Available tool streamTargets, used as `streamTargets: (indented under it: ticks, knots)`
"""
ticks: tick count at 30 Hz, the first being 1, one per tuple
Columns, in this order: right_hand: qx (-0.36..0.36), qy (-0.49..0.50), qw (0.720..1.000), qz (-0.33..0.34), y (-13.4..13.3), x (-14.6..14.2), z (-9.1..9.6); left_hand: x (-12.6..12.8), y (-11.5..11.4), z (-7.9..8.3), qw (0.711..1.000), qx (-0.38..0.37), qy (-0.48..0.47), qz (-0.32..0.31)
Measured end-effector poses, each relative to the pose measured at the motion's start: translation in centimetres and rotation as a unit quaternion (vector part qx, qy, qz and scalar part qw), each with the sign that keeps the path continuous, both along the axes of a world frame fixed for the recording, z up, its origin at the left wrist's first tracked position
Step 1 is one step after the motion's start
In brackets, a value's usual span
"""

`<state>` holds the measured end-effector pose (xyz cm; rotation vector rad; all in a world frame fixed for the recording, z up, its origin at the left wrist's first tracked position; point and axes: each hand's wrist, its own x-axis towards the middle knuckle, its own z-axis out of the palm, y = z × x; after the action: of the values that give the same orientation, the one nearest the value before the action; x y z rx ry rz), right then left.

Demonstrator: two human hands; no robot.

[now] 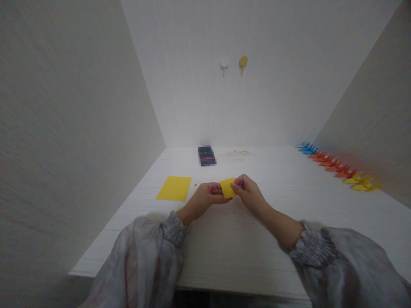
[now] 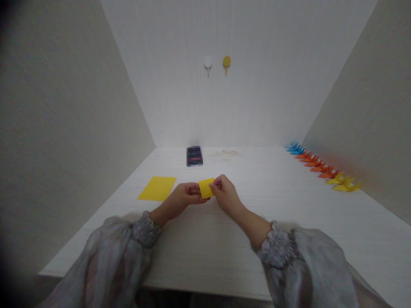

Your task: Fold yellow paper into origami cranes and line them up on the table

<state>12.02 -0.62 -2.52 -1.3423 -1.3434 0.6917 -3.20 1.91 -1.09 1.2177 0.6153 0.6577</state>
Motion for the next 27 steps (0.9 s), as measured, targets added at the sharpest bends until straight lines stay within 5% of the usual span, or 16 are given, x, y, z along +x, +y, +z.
streamTargets:
  ticks: [16, 27]
  knots:
    - [0.004, -0.031, 0.999, 0.004, -0.37, -0.27, 0.28, -0.1, 0.03, -0.28, 0.998, 0.01, 0.061, 0.013]
    - [0.005, 0.101, 0.994, 0.031, 0.02, 0.01, 0.0, -0.05, -0.13, 0.05, 0.998, -0.011, 0.048, 0.033]
